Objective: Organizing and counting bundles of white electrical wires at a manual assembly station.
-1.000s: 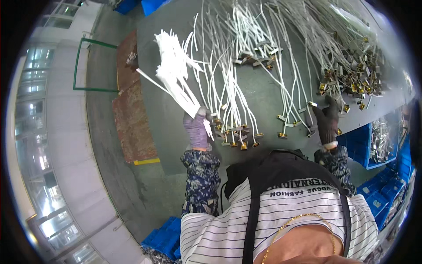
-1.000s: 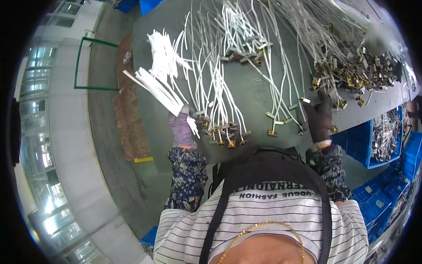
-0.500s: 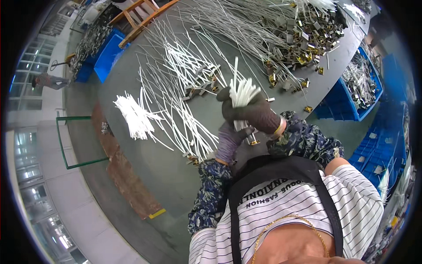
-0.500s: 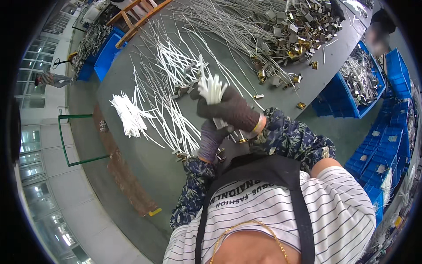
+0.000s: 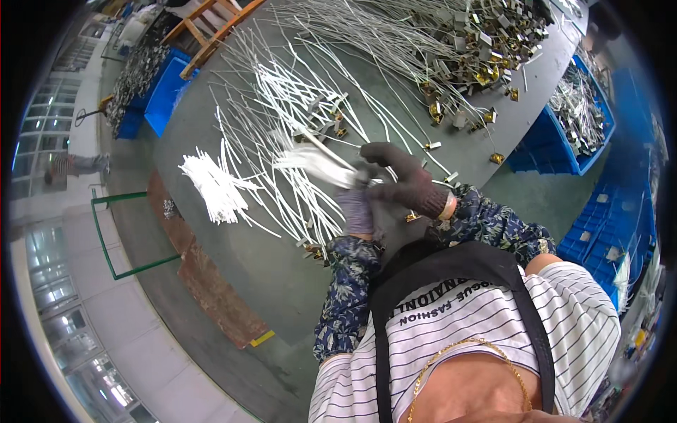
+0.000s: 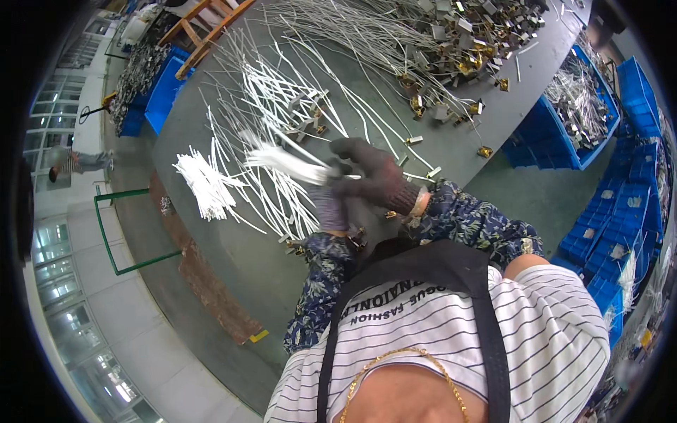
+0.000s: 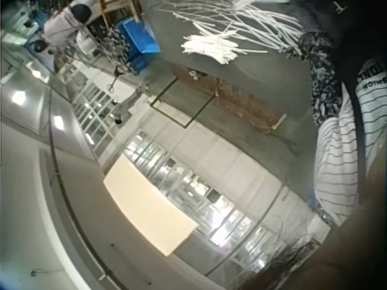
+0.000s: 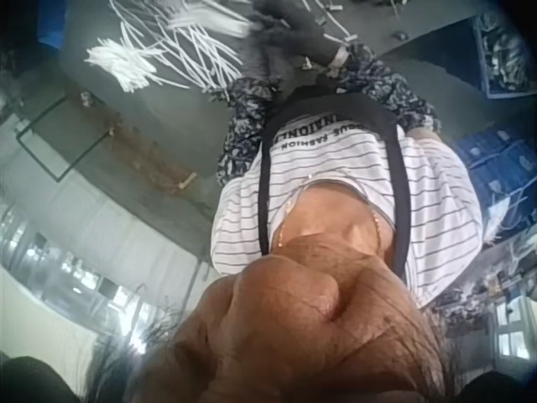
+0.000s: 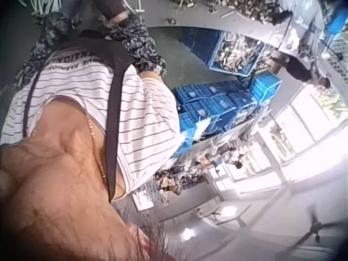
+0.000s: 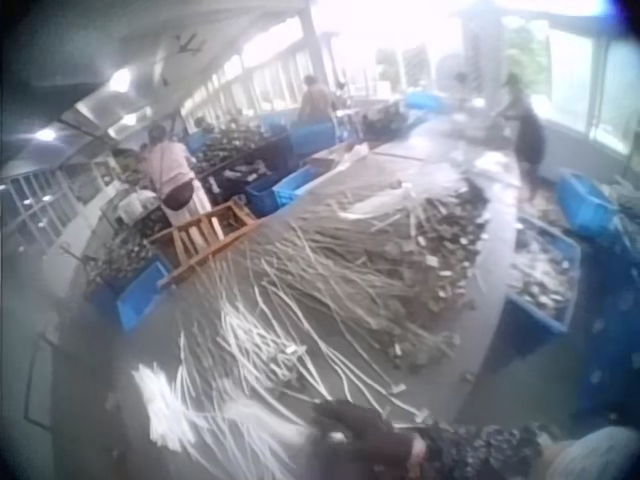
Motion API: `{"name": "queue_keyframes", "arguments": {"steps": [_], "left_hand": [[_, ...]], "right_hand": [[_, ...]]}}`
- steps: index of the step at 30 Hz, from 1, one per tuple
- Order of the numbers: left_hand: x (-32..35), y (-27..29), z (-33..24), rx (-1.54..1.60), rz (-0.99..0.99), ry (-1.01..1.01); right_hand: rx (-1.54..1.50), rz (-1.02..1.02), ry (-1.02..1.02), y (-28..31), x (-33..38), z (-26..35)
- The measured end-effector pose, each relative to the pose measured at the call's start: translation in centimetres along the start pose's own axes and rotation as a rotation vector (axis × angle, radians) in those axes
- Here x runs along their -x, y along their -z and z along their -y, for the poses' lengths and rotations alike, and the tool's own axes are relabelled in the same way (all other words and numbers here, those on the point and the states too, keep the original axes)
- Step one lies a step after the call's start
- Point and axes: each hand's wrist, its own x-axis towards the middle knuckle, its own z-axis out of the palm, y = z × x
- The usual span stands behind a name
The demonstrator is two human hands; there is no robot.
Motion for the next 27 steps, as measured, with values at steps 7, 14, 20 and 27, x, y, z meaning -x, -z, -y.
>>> {"name": "queue_keyframes", "arguments": {"steps": [7,14,20,27], "left_hand": [[4.5,-4.4,-5.2,-0.244,-0.07,-0.185],[3.2,-4.1,-2.4,-0.092,-0.018,-0.182],[1.8,-1.7,0.2,-0.154,-0.077,-0.112],[-0.9,1.9,4.5,-0.397,-0.554,0.015]], "right_hand": [[0.351,-0.303,-0.009,-3.4,3.4,-1.8],[-0.167,-0.107,-0.218,3.9,3.4,-3.2],[0.949,-0.121,-0.041,8.8,0.4,-7.7],[0.645,-0.031,-0.239,10.3,1.3,-7.5]]}}
